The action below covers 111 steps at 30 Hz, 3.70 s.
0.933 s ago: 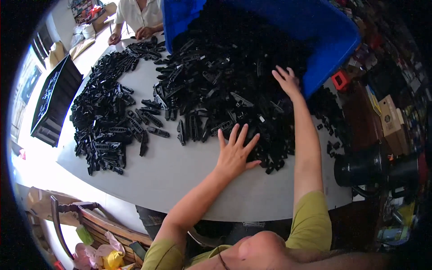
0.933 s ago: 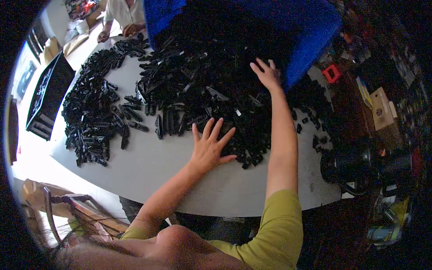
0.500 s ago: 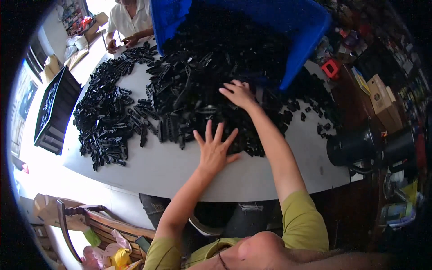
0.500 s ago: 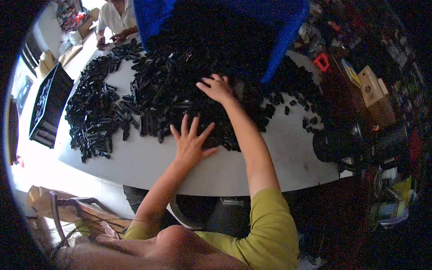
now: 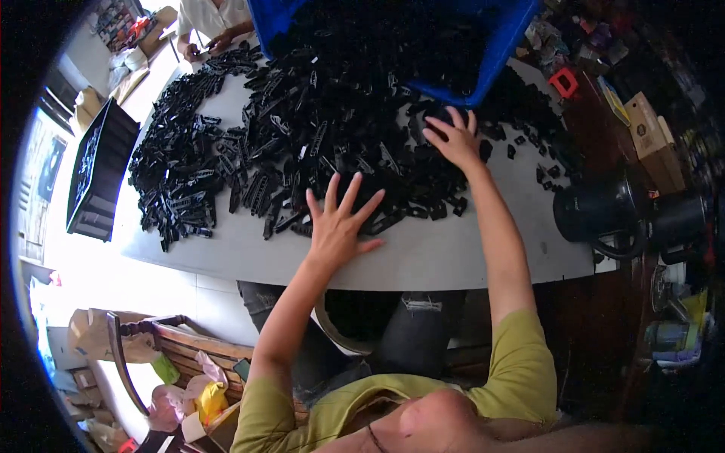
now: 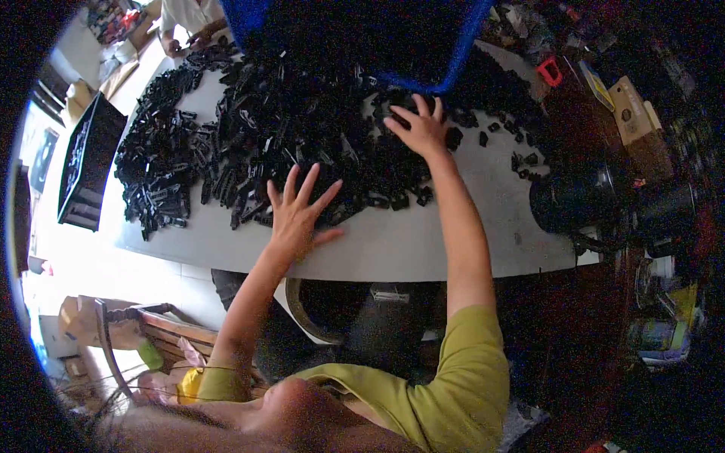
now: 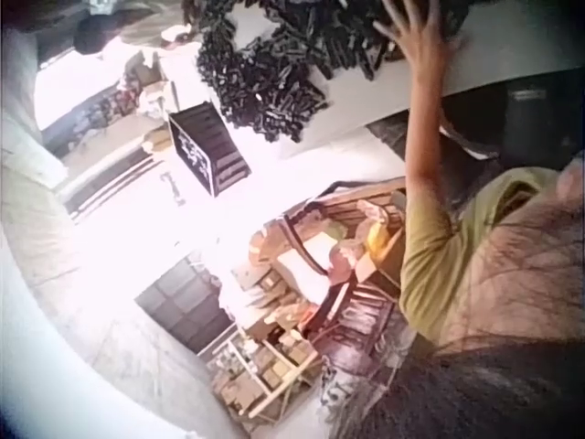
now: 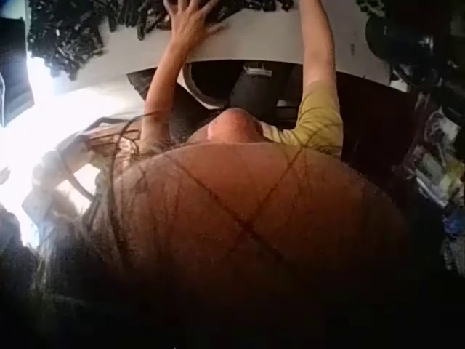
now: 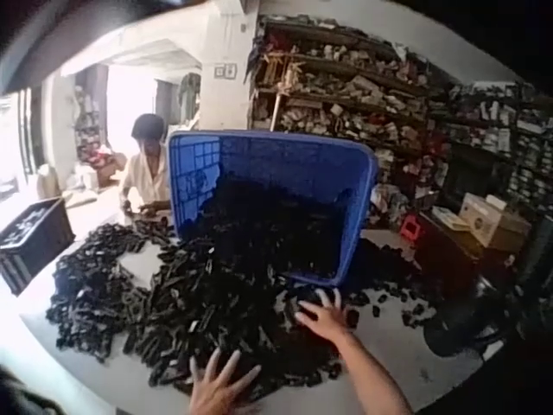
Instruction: Assembling small black plastic components by snapping them together.
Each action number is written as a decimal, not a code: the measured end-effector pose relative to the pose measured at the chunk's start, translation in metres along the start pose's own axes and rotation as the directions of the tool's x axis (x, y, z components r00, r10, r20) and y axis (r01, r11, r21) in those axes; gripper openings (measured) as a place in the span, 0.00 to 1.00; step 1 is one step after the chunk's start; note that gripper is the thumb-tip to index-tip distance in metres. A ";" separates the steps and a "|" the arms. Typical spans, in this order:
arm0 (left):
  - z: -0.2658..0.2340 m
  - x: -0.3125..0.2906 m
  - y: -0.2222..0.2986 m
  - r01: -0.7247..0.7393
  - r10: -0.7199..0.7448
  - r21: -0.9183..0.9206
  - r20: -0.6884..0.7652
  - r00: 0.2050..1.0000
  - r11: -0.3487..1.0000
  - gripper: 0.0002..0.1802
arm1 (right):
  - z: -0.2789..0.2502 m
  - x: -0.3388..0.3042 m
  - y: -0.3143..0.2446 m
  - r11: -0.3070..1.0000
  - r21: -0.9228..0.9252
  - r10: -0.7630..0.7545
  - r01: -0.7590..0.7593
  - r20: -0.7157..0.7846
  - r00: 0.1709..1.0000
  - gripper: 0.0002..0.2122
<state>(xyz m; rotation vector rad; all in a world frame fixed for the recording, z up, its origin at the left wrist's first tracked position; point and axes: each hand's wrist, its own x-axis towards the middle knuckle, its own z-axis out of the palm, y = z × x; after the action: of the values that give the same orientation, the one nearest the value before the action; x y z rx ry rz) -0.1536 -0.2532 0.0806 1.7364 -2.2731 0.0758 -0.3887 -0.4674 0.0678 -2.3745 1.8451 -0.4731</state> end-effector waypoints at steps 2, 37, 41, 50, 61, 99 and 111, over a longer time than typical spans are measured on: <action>0.008 0.004 0.000 -0.012 0.012 -0.005 -0.022 1.000 1.000 0.46 | 0.008 -0.012 -0.009 0.995 0.076 -0.065 0.064 0.006 0.998 0.24; 0.002 -0.095 0.031 0.155 -0.155 -0.097 0.010 0.988 0.983 0.19 | 0.004 -0.242 -0.082 0.938 0.281 -0.134 0.205 -0.252 0.959 0.11; -0.004 -0.096 0.042 0.266 -0.273 -0.182 -0.016 0.962 0.947 0.17 | -0.024 -0.249 -0.086 0.312 0.925 0.211 -0.216 0.155 0.965 0.15; -0.003 -0.101 0.035 0.162 -0.238 -0.382 -0.161 0.958 0.910 0.22 | -0.012 -0.263 -0.096 0.536 0.839 -0.036 -0.095 0.135 0.990 0.11; 0.012 -0.104 0.008 0.069 -0.085 -0.811 0.025 0.996 0.581 0.16 | -0.024 -0.241 -0.095 0.789 0.518 -0.404 0.329 0.035 0.914 0.13; -0.005 -0.116 0.004 0.179 -0.231 -0.751 0.036 0.972 0.635 0.16 | -0.011 -0.241 -0.123 0.751 0.523 -0.445 0.404 -0.051 0.894 0.16; -0.004 -0.112 -0.007 0.002 -0.068 -0.754 -0.057 0.996 0.657 0.13 | -0.005 -0.228 -0.132 0.703 0.573 -0.496 0.421 -0.029 0.868 0.15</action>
<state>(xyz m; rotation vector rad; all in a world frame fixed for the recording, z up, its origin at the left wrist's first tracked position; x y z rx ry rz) -0.1195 -0.1492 0.0557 1.2677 -1.7875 -0.7057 -0.3175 -0.2135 0.0656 -2.3229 0.8463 -0.7624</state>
